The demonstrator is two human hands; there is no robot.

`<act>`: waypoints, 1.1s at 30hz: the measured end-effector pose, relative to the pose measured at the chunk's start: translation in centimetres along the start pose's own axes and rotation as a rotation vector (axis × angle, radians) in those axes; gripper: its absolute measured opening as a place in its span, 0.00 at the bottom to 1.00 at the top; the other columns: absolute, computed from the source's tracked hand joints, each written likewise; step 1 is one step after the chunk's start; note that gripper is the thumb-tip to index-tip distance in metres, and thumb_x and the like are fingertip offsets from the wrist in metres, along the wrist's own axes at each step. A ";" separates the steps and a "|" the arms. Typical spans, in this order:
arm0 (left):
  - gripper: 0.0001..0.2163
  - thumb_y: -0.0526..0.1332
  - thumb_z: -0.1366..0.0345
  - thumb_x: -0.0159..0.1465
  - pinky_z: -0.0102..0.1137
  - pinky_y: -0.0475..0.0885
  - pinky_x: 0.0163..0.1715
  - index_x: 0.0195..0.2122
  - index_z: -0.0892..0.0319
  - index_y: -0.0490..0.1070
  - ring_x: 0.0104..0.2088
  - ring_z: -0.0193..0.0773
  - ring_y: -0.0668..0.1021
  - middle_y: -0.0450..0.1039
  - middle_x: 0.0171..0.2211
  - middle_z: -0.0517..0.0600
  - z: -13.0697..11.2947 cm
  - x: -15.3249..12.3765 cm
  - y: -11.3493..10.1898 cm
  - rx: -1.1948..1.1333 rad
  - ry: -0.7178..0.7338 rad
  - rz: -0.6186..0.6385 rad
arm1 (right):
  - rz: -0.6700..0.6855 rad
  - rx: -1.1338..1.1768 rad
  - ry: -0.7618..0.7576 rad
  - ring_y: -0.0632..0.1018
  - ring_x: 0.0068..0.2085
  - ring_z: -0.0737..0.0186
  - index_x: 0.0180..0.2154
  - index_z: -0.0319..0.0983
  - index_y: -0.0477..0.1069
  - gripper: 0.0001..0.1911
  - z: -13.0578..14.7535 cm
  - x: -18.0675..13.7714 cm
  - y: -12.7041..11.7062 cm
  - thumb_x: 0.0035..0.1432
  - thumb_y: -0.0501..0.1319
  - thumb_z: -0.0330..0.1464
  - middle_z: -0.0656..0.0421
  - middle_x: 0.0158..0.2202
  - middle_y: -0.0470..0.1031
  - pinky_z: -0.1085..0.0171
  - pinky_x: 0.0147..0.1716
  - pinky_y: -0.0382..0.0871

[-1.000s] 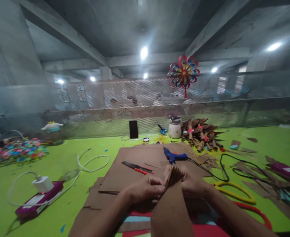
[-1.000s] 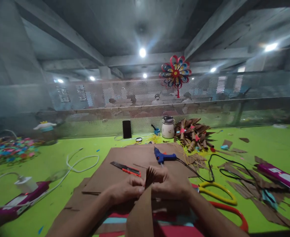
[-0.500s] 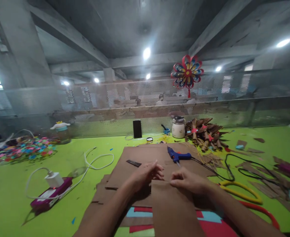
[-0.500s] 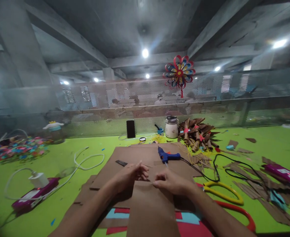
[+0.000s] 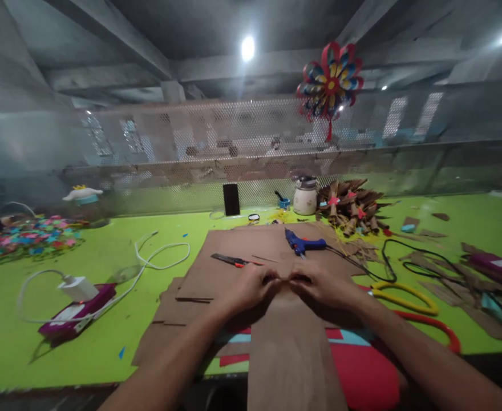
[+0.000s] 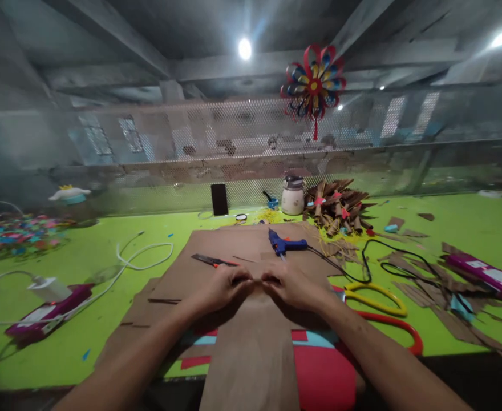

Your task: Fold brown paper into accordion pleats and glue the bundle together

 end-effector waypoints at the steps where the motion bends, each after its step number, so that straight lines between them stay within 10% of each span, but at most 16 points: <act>1: 0.12 0.53 0.61 0.61 0.24 0.60 0.26 0.32 0.62 0.73 0.26 0.32 0.70 0.72 0.25 0.49 0.0 0.1 0.0 0.011 -0.004 0.003 | -0.013 -0.025 -0.018 0.70 0.32 0.64 0.32 0.35 0.70 0.09 0.1 0.0 -0.1 0.57 0.54 0.31 0.56 0.30 0.71 0.66 0.32 0.61; 20: 0.11 0.48 0.65 0.62 0.25 0.58 0.25 0.31 0.61 0.68 0.26 0.32 0.68 0.70 0.26 0.49 -2.1 -0.2 -1.2 0.062 -0.053 0.210 | 0.033 -0.198 -0.063 0.69 0.33 0.64 0.35 0.37 0.65 0.06 1.5 -0.1 0.3 0.61 0.51 0.30 0.57 0.32 0.71 0.67 0.31 0.57; 33: 0.19 0.45 0.55 0.64 0.25 0.61 0.28 0.26 0.63 0.66 0.27 0.31 0.65 0.64 0.25 0.46 -1.0 0.3 -0.9 -0.227 -0.028 0.448 | -0.049 -0.434 -0.394 0.64 0.31 0.63 0.39 0.33 0.64 0.10 4.2 -0.8 1.7 0.62 0.46 0.25 0.55 0.31 0.66 0.64 0.30 0.58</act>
Point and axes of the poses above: each hand's wrist, its own x-axis towards the middle knuckle, its own y-axis out of the palm, z = x × y, the point moved 6 cm from there along x, towards the middle knuckle
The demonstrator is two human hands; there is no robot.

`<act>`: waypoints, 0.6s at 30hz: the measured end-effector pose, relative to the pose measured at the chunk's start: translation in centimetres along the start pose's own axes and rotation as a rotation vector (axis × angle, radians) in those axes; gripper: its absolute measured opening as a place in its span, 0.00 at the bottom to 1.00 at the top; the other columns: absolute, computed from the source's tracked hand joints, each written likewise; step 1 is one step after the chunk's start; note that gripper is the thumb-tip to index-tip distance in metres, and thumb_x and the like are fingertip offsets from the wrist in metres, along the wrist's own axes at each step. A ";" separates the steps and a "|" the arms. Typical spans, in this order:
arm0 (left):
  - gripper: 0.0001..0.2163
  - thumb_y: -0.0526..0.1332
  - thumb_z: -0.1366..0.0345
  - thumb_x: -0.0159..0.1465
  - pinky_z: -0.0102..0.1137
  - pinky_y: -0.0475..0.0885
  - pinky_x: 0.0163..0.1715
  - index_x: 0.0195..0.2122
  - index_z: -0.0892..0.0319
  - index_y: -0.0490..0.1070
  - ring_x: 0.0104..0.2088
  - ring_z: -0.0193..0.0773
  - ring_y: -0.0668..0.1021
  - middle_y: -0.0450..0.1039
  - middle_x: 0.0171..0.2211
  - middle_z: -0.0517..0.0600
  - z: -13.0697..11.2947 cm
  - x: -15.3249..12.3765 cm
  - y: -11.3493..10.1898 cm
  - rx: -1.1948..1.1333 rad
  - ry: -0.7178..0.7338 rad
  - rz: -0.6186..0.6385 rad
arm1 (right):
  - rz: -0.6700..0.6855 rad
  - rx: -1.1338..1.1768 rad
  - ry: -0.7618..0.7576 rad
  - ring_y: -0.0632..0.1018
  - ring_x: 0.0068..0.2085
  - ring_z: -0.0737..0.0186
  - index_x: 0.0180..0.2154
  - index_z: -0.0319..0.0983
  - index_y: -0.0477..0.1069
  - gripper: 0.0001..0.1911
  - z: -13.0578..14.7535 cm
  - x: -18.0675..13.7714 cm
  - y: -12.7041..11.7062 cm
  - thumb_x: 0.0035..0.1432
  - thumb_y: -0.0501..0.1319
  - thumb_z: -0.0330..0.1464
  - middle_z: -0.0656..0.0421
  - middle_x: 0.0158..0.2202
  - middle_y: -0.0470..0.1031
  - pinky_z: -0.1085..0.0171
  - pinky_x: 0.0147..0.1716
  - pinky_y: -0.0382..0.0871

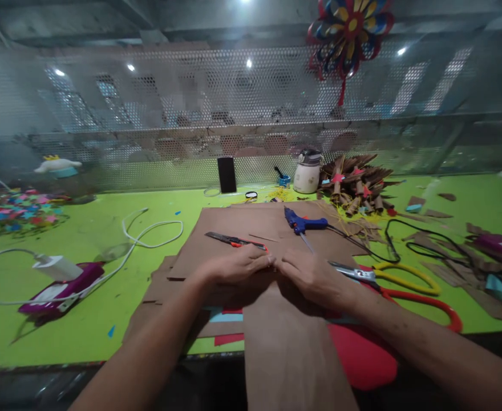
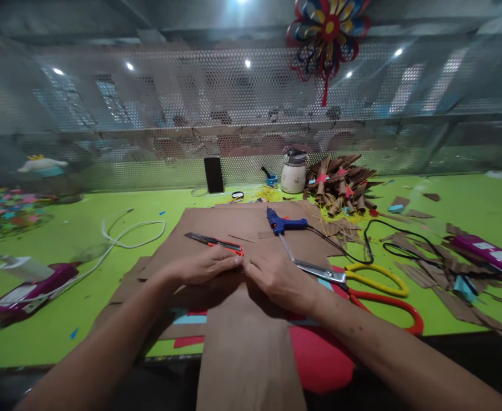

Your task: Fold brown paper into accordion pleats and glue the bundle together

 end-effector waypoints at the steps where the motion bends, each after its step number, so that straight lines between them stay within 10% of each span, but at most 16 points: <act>1: 0.19 0.45 0.54 0.63 0.25 0.62 0.28 0.26 0.63 0.66 0.28 0.32 0.65 0.64 0.25 0.46 0.3 0.1 0.1 -0.024 -0.003 0.010 | 0.010 -0.022 -0.018 0.64 0.32 0.62 0.38 0.33 0.65 0.10 0.2 0.0 0.1 0.62 0.46 0.26 0.54 0.31 0.66 0.64 0.30 0.58; 18: 0.19 0.46 0.54 0.64 0.28 0.64 0.32 0.36 0.63 0.69 0.31 0.34 0.68 0.69 0.31 0.48 -0.3 -0.4 1.1 -0.132 -0.068 -0.049 | -0.041 0.008 0.041 0.63 0.31 0.63 0.32 0.36 0.67 0.13 -0.3 -0.1 -1.9 0.63 0.46 0.29 0.55 0.28 0.65 0.63 0.31 0.57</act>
Point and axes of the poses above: each hand's wrist, its own x-axis towards the middle knuckle, its own y-axis out of the palm, z = x × y, the point moved 6 cm from there along x, towards the middle knuckle
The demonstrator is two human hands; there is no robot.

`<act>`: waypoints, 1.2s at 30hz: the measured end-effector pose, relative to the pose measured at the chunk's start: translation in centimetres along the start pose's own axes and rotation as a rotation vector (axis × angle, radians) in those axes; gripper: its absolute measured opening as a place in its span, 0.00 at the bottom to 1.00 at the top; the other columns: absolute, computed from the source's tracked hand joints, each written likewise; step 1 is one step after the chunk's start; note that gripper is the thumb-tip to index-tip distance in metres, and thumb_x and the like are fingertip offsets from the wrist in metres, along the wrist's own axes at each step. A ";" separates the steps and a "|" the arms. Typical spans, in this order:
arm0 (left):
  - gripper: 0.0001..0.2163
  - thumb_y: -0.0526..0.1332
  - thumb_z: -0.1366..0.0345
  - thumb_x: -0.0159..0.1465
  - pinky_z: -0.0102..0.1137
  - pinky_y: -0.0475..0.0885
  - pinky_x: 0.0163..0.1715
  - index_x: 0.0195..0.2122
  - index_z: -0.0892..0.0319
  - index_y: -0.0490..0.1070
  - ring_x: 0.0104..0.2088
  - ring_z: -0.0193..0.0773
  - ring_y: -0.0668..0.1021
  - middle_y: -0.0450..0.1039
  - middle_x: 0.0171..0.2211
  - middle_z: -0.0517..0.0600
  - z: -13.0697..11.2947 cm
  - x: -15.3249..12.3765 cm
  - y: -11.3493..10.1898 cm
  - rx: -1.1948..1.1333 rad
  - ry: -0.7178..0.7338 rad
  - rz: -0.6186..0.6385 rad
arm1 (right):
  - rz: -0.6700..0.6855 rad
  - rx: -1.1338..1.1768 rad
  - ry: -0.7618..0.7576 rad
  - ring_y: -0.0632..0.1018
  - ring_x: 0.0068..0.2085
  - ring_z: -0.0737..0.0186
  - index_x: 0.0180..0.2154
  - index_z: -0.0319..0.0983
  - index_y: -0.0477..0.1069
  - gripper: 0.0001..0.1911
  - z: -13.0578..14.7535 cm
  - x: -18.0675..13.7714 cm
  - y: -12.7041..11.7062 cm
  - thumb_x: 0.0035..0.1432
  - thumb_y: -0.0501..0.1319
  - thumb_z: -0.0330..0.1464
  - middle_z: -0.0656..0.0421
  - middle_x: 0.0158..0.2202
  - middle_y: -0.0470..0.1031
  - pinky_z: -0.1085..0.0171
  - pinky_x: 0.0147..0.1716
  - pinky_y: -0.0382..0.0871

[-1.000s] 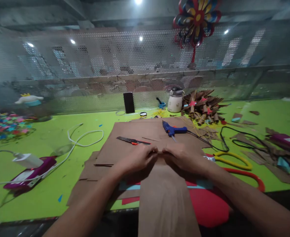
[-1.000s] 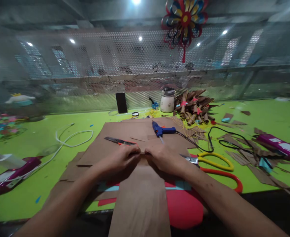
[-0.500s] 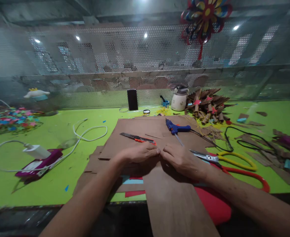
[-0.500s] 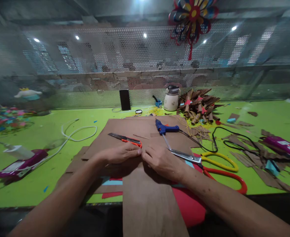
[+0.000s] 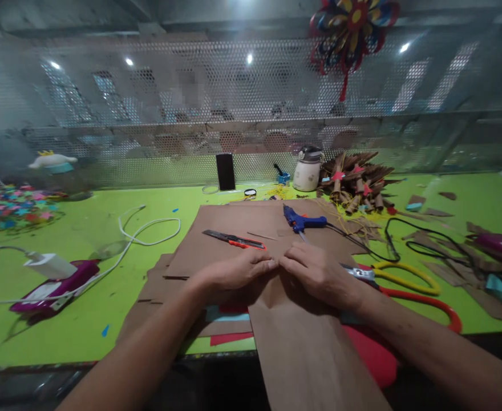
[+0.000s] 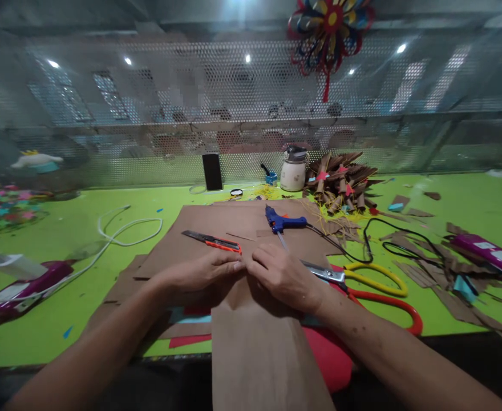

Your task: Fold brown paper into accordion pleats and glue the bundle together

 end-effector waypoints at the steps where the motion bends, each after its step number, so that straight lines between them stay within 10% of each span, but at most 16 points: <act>1: 0.19 0.45 0.54 0.64 0.28 0.64 0.32 0.36 0.63 0.69 0.31 0.34 0.68 0.69 0.31 0.48 -0.2 0.0 0.0 0.010 0.014 0.000 | 0.007 0.013 0.019 0.64 0.31 0.63 0.32 0.36 0.67 0.13 -0.3 -0.1 0.2 0.63 0.46 0.29 0.56 0.28 0.65 0.64 0.31 0.57; 11: 0.15 0.45 0.56 0.65 0.28 0.61 0.27 0.39 0.59 0.66 0.27 0.35 0.69 0.70 0.29 0.49 -0.5 -0.1 -0.4 0.390 -0.002 -0.180 | 0.054 0.319 0.266 0.68 0.33 0.64 0.32 0.37 0.67 0.06 -3.7 -0.8 2.2 0.60 0.53 0.30 0.58 0.30 0.69 0.67 0.31 0.59; 24: 0.11 0.49 0.63 0.64 0.31 0.62 0.34 0.31 0.62 0.66 0.33 0.37 0.67 0.65 0.33 0.52 0.1 0.8 0.3 0.739 0.221 -0.281 | 0.079 0.271 0.108 0.68 0.36 0.63 0.35 0.37 0.70 0.08 -3.2 -0.4 3.8 0.60 0.53 0.30 0.56 0.31 0.68 0.65 0.34 0.61; 36: 0.08 0.50 0.67 0.63 0.32 0.64 0.38 0.39 0.61 0.67 0.38 0.38 0.70 0.68 0.39 0.53 -0.4 0.7 0.9 0.562 0.233 -0.210 | 0.126 0.263 0.041 0.68 0.43 0.61 0.40 0.36 0.67 0.08 -2.9 0.0 4.0 0.58 0.53 0.27 0.53 0.40 0.69 0.61 0.42 0.64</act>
Point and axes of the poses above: each hand's wrist, its own x-axis towards the middle knuckle, its own y-axis out of the palm, z = x × y, the point moved 6 cm from there along x, towards the middle knuckle
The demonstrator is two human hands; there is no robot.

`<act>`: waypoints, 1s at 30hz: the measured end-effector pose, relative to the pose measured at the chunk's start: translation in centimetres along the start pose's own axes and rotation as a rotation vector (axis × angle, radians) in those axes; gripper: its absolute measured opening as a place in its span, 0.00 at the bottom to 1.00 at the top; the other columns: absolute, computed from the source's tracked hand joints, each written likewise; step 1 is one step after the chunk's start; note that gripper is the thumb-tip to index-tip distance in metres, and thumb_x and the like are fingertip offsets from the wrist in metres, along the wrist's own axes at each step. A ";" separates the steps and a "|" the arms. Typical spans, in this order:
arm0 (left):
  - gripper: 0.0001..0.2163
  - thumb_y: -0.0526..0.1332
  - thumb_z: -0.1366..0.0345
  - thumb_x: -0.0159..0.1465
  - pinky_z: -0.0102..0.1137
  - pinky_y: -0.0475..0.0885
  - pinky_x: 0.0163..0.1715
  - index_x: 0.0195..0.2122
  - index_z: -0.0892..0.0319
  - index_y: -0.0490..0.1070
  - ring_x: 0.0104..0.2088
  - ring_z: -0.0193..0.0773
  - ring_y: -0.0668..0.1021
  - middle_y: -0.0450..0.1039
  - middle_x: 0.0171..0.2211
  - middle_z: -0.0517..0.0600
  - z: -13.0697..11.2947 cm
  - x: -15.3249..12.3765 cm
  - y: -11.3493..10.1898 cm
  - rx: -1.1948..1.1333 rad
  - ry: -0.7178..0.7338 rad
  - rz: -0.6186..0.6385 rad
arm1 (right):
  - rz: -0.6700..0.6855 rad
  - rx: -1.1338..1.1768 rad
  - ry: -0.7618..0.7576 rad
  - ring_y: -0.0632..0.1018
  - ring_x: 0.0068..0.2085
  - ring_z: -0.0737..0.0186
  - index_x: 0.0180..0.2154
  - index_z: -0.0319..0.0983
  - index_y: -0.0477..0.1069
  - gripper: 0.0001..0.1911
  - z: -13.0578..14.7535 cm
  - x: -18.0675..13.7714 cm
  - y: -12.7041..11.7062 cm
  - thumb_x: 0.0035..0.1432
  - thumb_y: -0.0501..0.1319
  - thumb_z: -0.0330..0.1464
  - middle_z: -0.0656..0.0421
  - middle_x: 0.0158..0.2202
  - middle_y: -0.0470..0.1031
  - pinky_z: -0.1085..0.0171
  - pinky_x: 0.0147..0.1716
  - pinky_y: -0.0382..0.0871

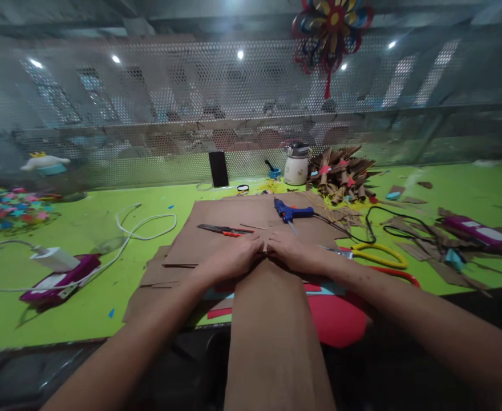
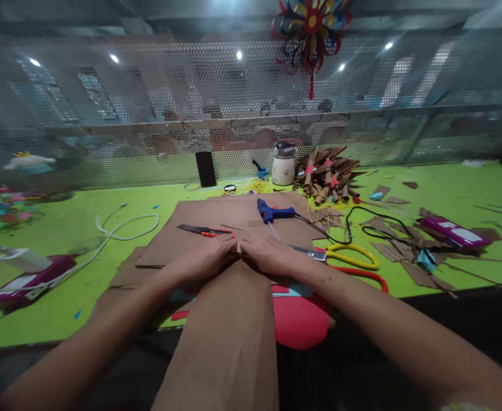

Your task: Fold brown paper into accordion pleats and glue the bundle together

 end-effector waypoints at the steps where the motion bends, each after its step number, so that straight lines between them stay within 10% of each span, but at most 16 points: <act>1: 0.08 0.50 0.67 0.63 0.32 0.65 0.37 0.38 0.61 0.67 0.37 0.38 0.70 0.68 0.38 0.54 0.2 -0.1 0.0 0.013 -0.018 0.007 | 0.019 -0.008 0.011 0.68 0.42 0.61 0.39 0.36 0.67 0.08 0.0 -0.1 -0.1 0.58 0.53 0.26 0.53 0.40 0.69 0.61 0.41 0.64; 30: 0.08 0.50 0.69 0.60 0.29 0.61 0.23 0.30 0.63 0.67 0.24 0.35 0.68 0.68 0.30 0.54 -0.2 -2.3 -1.3 0.370 0.002 0.074 | 0.271 -0.352 -0.044 0.64 0.39 0.59 0.35 0.33 0.65 0.05 1.9 -1.9 -1.7 0.56 0.52 0.23 0.51 0.35 0.67 0.63 0.37 0.59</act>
Point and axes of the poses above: each hand's wrist, its own x-axis towards the middle knuckle, its own y-axis out of the palm, z = x × y, the point moved 6 cm from there along x, towards the middle knuckle
